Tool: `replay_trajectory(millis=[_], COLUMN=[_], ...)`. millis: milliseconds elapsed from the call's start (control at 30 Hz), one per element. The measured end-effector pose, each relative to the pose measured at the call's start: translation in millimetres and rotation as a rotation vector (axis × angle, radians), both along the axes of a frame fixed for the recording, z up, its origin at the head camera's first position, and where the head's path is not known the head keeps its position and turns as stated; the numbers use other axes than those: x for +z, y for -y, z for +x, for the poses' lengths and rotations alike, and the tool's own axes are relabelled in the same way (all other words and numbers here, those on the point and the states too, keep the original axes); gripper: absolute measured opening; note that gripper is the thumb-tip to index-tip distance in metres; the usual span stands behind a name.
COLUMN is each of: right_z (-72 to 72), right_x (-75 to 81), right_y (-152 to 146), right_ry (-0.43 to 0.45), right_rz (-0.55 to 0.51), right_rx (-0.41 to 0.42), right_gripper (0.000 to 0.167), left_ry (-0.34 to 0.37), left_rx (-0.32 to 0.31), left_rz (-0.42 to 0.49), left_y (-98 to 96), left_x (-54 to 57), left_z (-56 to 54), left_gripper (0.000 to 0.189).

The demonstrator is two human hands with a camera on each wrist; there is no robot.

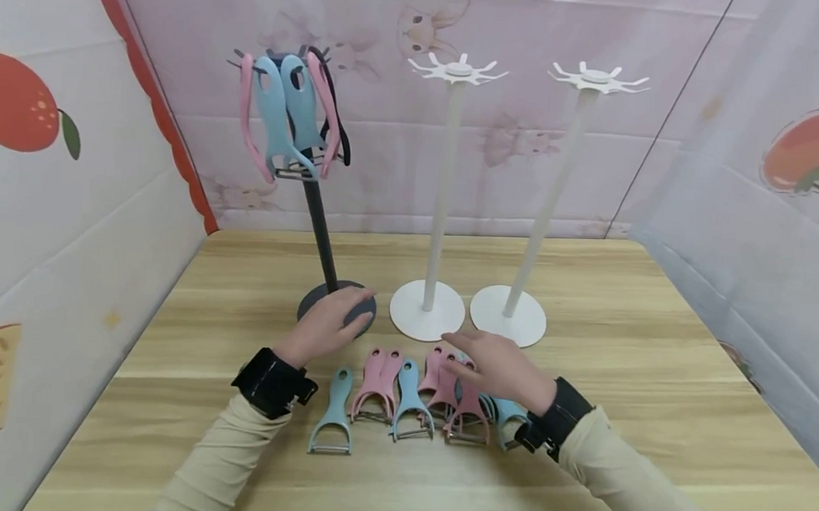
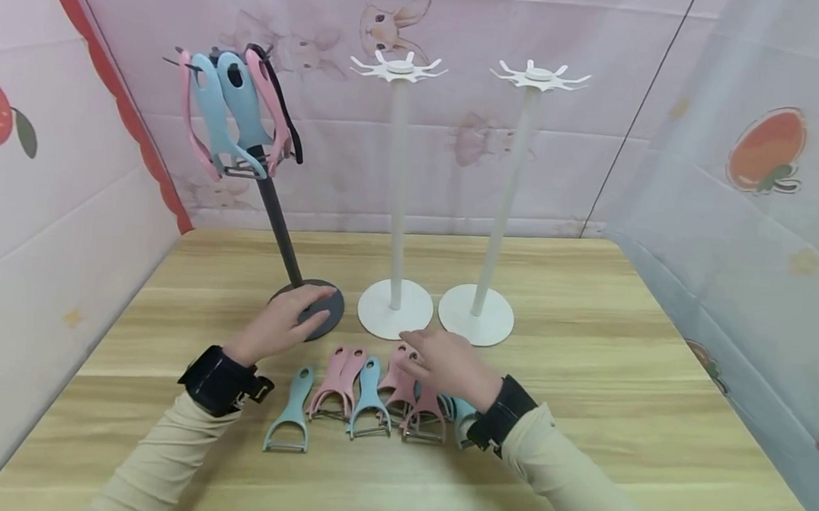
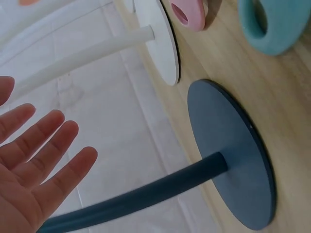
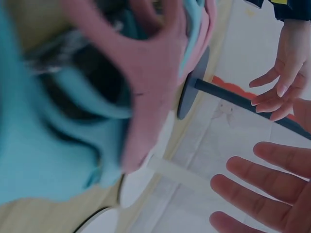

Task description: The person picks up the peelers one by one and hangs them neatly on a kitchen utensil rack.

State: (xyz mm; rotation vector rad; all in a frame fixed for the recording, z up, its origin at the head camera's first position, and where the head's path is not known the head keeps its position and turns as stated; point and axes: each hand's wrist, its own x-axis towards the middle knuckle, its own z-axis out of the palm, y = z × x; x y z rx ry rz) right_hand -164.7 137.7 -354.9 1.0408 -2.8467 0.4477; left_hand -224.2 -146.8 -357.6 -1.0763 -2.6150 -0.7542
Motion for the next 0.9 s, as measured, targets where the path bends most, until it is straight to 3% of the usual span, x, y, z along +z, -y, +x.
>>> replay_trajectory(millis=[100, 233, 400, 533, 667, 800, 900], right_z=[6.4, 14.2, 28.5, 38.1, 48.2, 53.7, 55.2], right_x=[-6.8, -17.3, -26.7, -32.9, -40.4, -49.0, -52.7], right_y=[-11, -26, -43, -52, -55, -51, -48], right_ry=[-0.006, -0.009, 0.06, 0.066, 0.081, 0.121, 0.156], right_rz=[-0.011, -0.016, 0.031, 0.081, 0.123, 0.15, 0.139], right_rx=[-0.013, -0.032, -0.131, -0.191, -0.248, -0.328, -0.381], right_gripper=[0.041, 0.038, 0.03, 0.016, 0.018, 0.026, 0.024], left_ry=[0.015, 0.086, 0.139, 0.176, 0.238, 0.222, 0.183], left_rx=[-0.017, -0.022, -0.027, -0.011, 0.03, 0.033, 0.038], left_rz=[-0.04, -0.145, -0.298, -0.43, -0.542, -0.651, -0.703], left_y=[-3.9, -11.9, -27.6, -42.6, -54.4, -62.3, -68.5], left_x=[-1.3, -6.5, -23.2, -34.6, -44.9, -58.7, -69.8], left_z=[-6.4, -19.0, -42.2, -64.4, -80.4, -91.6, -98.5], left_gripper=[0.036, 0.04, 0.047, 0.057, 0.067, 0.07, 0.072])
